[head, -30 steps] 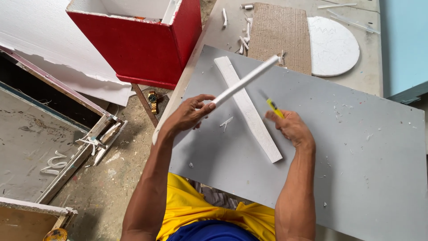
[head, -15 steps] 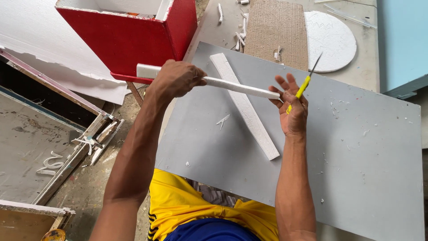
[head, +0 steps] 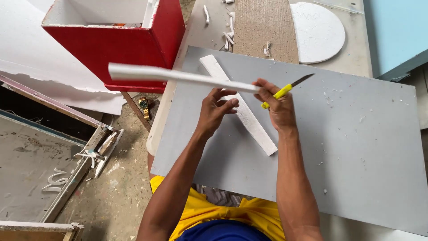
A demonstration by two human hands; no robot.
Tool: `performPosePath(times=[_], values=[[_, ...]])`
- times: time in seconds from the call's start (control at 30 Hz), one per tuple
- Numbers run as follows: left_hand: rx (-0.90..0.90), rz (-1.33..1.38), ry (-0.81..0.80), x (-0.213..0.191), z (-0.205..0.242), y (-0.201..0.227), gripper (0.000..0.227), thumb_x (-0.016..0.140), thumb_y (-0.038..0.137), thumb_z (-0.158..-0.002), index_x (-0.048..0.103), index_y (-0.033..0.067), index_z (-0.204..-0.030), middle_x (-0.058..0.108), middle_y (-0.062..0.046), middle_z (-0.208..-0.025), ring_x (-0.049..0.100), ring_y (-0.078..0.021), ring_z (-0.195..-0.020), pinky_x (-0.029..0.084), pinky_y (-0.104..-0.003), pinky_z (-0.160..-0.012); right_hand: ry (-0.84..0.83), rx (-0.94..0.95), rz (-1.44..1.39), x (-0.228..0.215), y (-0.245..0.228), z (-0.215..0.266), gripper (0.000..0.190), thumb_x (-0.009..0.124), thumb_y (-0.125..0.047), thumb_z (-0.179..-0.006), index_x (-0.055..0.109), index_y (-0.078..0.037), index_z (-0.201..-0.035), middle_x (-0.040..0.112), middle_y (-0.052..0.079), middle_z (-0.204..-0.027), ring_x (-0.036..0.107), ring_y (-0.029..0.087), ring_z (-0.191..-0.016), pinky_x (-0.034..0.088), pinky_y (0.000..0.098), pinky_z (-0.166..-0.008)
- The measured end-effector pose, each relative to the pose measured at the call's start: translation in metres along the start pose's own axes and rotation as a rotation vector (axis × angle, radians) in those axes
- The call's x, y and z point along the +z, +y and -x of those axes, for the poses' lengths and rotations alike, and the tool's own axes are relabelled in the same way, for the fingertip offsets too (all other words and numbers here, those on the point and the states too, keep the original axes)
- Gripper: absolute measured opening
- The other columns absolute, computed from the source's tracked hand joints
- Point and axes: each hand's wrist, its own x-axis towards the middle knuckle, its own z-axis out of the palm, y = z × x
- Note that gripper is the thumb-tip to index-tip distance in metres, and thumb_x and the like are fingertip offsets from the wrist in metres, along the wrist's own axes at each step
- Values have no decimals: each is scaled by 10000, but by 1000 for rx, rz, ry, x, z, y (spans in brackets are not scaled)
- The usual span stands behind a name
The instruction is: Cutting and trimming long strips of white foam using a utility knife on a grey board placed on the floor.
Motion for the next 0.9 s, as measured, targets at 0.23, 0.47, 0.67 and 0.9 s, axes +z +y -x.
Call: performPosePath(times=[0.23,0.47,0.67,0.9], values=[[29,202,131,-22,-15,-20,232,786,161,-889,712,63,-1086,749,-121,-1040,742,-218,-930,606,-414,-876,-41,-68,446,20,-34,11,461,549,-371,-1046,577,-31,-1356,580,247,-1319,599,380,-1201,505,493,-986],[41,198,220,-19,-10,-13,340,843,161,-830,670,-15,-1063,738,-186,-954,727,-213,-953,590,-358,-902,90,298,894,46,-27,43,556,422,-670,-951,609,-152,-1024,673,139,-849,651,301,-754,526,454,-739],[116,106,174,-23,-6,-17,281,834,147,-848,695,14,-1054,720,-199,-969,721,-252,-962,582,-401,-906,55,310,668,82,-25,56,352,416,-319,-979,647,-60,-918,595,58,-714,570,135,-493,534,312,-501],[128,78,157,-28,-11,-28,243,822,133,-862,708,37,-1054,710,-181,-994,716,-245,-961,577,-372,-906,2,317,510,95,-34,50,375,430,-243,-1007,630,66,-1077,521,79,-716,599,115,-546,608,306,-454]])
